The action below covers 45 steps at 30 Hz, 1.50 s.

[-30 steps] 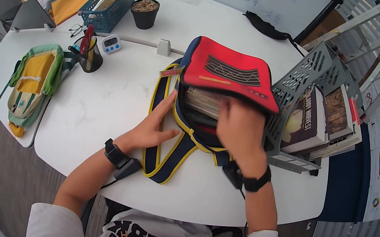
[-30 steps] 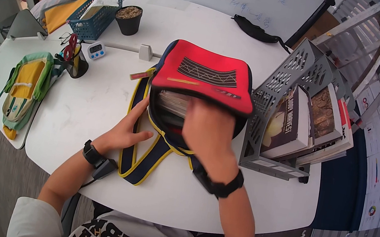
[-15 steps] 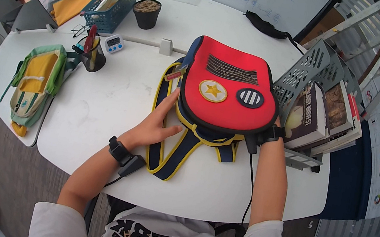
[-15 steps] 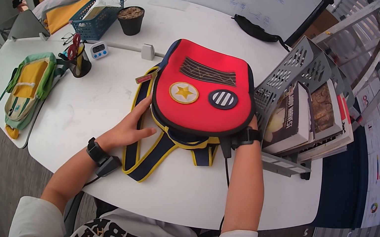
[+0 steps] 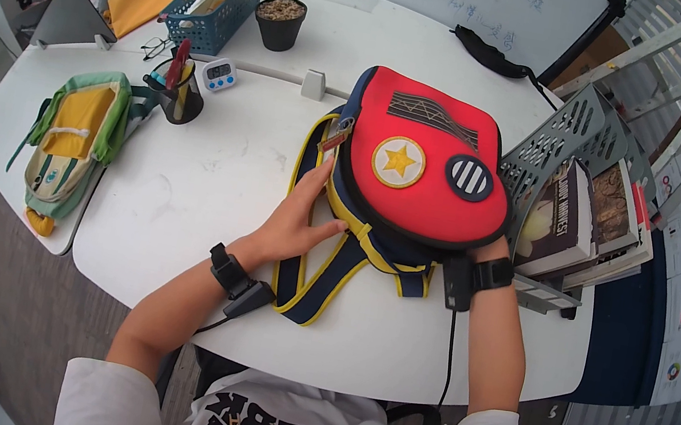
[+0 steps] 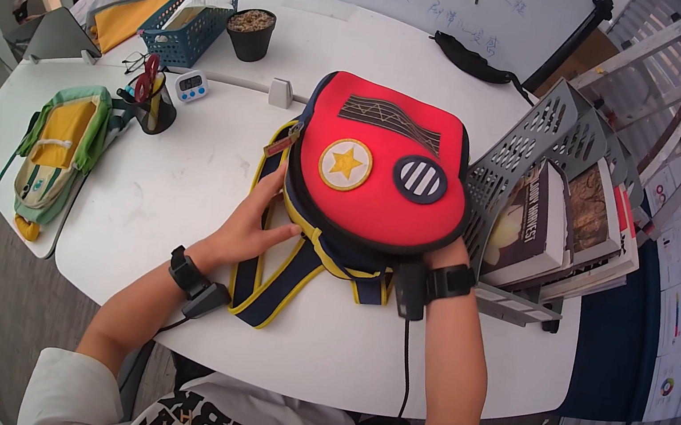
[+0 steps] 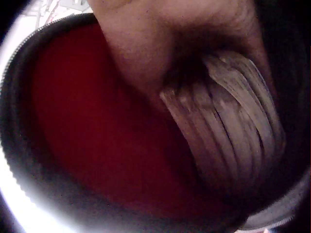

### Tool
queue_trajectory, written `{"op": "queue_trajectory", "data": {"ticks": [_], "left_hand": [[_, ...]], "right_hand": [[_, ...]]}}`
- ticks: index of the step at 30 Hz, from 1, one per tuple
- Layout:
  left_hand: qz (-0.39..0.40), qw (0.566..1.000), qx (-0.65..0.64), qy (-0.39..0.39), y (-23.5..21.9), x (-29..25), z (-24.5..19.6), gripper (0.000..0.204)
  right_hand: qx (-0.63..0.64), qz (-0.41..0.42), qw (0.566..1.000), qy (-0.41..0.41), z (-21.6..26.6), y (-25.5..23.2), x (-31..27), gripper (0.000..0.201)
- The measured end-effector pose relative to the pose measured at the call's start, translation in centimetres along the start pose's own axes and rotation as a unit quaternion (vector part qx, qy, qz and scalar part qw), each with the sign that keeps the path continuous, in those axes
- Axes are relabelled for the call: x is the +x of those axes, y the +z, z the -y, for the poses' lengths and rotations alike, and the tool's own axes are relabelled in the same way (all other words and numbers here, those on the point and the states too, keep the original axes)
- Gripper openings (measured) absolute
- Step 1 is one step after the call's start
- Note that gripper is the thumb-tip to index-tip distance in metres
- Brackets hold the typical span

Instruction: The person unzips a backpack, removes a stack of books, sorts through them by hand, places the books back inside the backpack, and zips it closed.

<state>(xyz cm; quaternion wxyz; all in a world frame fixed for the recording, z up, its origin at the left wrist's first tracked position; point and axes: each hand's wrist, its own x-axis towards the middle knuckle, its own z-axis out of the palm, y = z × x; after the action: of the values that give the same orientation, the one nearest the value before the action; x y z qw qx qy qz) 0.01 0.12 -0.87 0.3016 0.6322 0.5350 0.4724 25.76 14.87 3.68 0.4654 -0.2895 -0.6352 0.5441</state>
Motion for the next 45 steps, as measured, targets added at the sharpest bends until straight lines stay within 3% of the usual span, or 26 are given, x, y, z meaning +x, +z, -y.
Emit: {"op": "queue_trajectory", "data": {"ticks": [5,6,7,8,9,12,13,15,16,18,20,22,24,25,27,30,33,35,36,39,42,45], "left_hand": [[-0.071,0.996,0.059,-0.021,0.9,0.6,-0.1,0.094],[-0.082,0.995,0.057,-0.026,0.9,0.7,-0.2,0.087],[-0.093,0.994,0.055,-0.034,0.8,0.6,-0.3,0.08],[-0.096,0.993,0.055,-0.037,0.7,0.6,-0.4,0.08],[-0.105,0.992,0.062,-0.033,0.5,0.7,-0.4,0.065],[-0.122,0.988,0.09,-0.039,-0.1,0.8,-0.6,0.039],[-0.129,0.984,0.112,-0.044,-0.3,0.9,-0.6,0.029],[-0.119,0.985,0.099,-0.082,-0.7,1.1,-0.3,0.029],[-0.11,0.983,0.089,-0.116,-0.9,1.2,-0.3,0.029],[-0.102,0.98,0.088,-0.143,-1.1,1.3,-0.5,0.029],[-0.136,0.984,0.087,-0.073,-0.8,1.2,0.5,0.032],[-0.141,0.981,0.1,-0.089,-0.7,1.2,0.8,0.037],[-0.155,0.983,0.058,-0.075,-0.6,1.1,1.0,0.042],[-0.159,0.982,0.067,-0.073,-0.7,1.1,1.1,0.048],[-0.154,0.984,0.064,-0.063,-0.7,1.1,1.6,0.05],[-0.126,0.988,0.047,-0.072,-1.4,1.1,0.8,0.056],[-0.08,0.988,0.051,-0.118,-2.1,1.0,0.4,0.049],[-0.152,0.979,-0.093,-0.095,-1.9,0.6,1.3,0.033],[-0.152,0.98,-0.092,-0.09,-2.2,0.6,1.5,0.033],[-0.257,0.958,-0.047,-0.119,-2.8,0.5,1.0,0.017],[-0.267,0.957,-0.028,-0.107,-3.0,0.2,1.5,0.015],[-0.296,0.954,0.001,-0.047,-2.5,0.4,2.5,0.015]], "right_hand": [[0.111,-0.027,0.993,0.031,-0.5,0.8,-0.9,0.041],[0.111,-0.026,0.993,0.03,-1.8,-0.1,-0.3,0.041],[-0.027,0.013,0.997,-0.077,-4.0,-1.6,0.4,0.043],[-0.164,0.052,0.968,-0.18,-4.6,-1.9,0.8,0.046],[-0.162,0.055,0.969,-0.178,-5.2,-2.3,0.8,0.046],[0.092,0.045,0.993,-0.058,-2.0,-1.9,-0.6,0.044],[0.174,0.039,0.984,-0.016,-0.3,-1.8,-1.2,0.043],[0.333,0.024,0.94,0.07,3.1,-1.5,-2.8,0.042],[0.332,0.025,0.94,0.073,5.4,-0.4,-3.7,0.042],[0.34,-0.177,0.897,0.221,8.8,2.5,-6.1,0.035],[0.36,-0.096,0.896,0.241,6.4,-1.3,-10.5,0.036],[0.364,-0.05,0.911,0.186,6.2,-1.2,-15.1,0.049],[0.269,-0.114,0.929,0.227,7.7,1.6,-17.9,0.067],[0.268,-0.116,0.928,0.23,8.2,2.2,-19.1,0.067],[0.252,-0.048,0.922,0.291,8.9,2.6,-20.9,0.088],[0.156,-0.041,0.929,0.334,8.4,3.4,-21.8,0.094],[0.154,-0.03,0.93,0.333,6.9,3.7,-20.4,0.095],[0.18,-0.047,0.932,0.311,5.6,3.7,-18.9,0.088],[0.181,-0.047,0.933,0.306,5.0,3.6,-17.6,0.088],[0.209,-0.065,0.929,0.298,3.2,3.0,-13.6,0.077],[0.199,-0.066,0.938,0.278,1.6,2.8,-8.7,0.065],[0.192,-0.064,0.943,0.264,0.2,2.6,-4.1,0.059]]}}
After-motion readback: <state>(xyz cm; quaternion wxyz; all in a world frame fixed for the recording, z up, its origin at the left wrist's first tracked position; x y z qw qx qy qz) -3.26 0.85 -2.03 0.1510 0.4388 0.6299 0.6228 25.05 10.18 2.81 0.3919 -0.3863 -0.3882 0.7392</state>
